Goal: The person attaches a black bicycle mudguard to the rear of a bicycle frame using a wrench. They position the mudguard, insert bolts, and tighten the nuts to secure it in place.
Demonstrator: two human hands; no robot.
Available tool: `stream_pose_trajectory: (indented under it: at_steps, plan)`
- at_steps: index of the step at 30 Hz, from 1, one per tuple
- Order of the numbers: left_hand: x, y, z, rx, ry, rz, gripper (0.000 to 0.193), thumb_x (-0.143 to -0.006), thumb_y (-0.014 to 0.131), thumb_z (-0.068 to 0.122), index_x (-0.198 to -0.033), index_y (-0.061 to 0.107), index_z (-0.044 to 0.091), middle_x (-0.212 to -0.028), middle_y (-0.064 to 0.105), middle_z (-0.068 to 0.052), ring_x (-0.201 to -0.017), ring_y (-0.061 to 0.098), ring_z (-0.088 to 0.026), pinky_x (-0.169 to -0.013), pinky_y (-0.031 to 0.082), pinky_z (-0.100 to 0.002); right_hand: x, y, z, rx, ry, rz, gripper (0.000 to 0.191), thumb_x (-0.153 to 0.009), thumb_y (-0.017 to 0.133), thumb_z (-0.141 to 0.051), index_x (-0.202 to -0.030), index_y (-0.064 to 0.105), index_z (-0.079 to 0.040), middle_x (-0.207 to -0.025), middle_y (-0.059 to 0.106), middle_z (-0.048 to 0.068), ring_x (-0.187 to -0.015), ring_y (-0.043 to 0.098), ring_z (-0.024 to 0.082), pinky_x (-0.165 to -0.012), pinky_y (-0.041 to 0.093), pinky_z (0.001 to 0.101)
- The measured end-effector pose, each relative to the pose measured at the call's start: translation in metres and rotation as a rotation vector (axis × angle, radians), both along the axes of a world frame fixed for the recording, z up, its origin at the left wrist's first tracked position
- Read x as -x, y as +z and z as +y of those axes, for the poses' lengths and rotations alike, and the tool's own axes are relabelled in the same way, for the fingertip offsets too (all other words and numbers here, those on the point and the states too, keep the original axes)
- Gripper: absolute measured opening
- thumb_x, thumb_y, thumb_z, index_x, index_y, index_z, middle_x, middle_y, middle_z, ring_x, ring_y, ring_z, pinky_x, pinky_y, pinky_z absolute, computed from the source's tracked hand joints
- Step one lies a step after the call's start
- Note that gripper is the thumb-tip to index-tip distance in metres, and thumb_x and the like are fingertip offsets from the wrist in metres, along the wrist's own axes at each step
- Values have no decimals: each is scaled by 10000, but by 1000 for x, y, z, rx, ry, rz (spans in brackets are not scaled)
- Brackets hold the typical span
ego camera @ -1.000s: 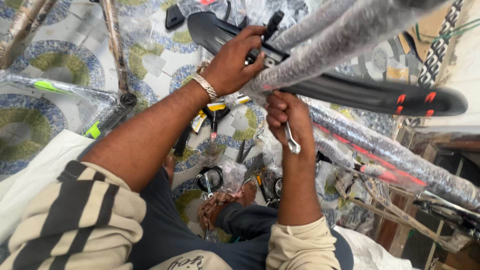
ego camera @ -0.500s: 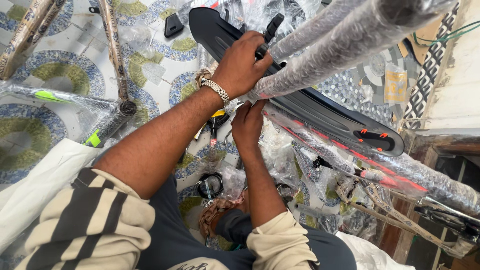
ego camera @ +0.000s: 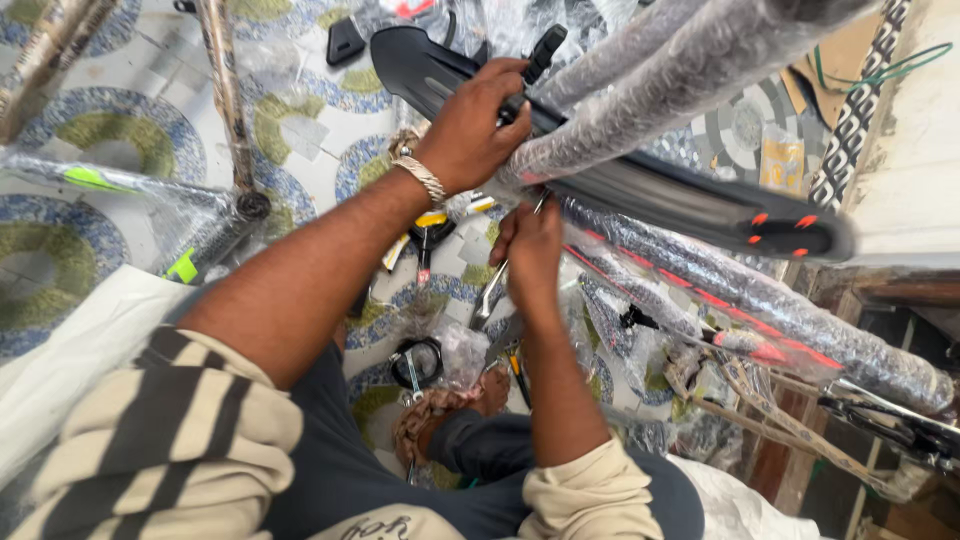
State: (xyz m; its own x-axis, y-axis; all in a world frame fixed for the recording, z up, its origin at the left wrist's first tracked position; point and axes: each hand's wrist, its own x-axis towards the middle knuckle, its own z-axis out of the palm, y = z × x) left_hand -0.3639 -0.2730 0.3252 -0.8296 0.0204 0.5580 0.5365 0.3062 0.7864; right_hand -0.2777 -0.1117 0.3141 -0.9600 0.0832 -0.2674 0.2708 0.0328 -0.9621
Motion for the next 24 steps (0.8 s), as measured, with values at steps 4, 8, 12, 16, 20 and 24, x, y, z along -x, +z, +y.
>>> stream_pose_trajectory:
  at_steps: [4,8,12,16,20,24]
  plan:
    - [11,13,10,24,76,-227,325,-955,656,259,-1096,638,-34,-1183,642,-212,-1090,641,-420,-951,507,-470,-1,-33,-20,-104,50,177,471,-1016,418,-75,-1440,301,-245,-682,483,-6,-516,458,113,-429,449,311]
    - [15,18,13,23,84,-324,346,-935,642,276,-1109,638,-23,-1145,642,-201,-1057,648,-407,-938,502,-469,11,-59,-21,-516,83,366,176,-1110,422,-130,-1086,374,38,-612,584,65,-477,588,176,-467,482,346]
    - [13,12,9,21,46,-172,315,-967,649,261,-1093,633,-27,-1239,626,-201,-1108,646,-409,-969,510,-466,14,-63,-17,-646,102,379,159,-1095,446,-142,-1064,414,11,-616,595,50,-482,607,166,-477,474,336]
    - [5,1,-1,35,-35,13,259,-981,655,220,-1089,628,-15,-1388,573,-216,-1181,622,-416,-999,508,-459,23,-13,19,309,95,-90,147,-1033,431,-111,-1162,501,-123,-731,546,-29,-561,487,81,-458,384,241]
    - [-5,-4,-3,-26,-66,-59,223,-1004,633,190,-1101,631,-11,-1437,578,-194,-1190,642,-401,-1020,519,-449,21,19,38,516,86,-248,101,-1089,480,-106,-1018,421,-68,-692,465,-4,-484,417,96,-412,382,263]
    - [2,7,5,-17,10,-88,268,-977,637,219,-1084,651,-26,-1351,609,-210,-1154,647,-414,-1016,509,-459,0,-22,7,57,-39,-5,84,-1059,428,-135,-1072,375,-72,-688,481,8,-500,449,96,-408,400,276]
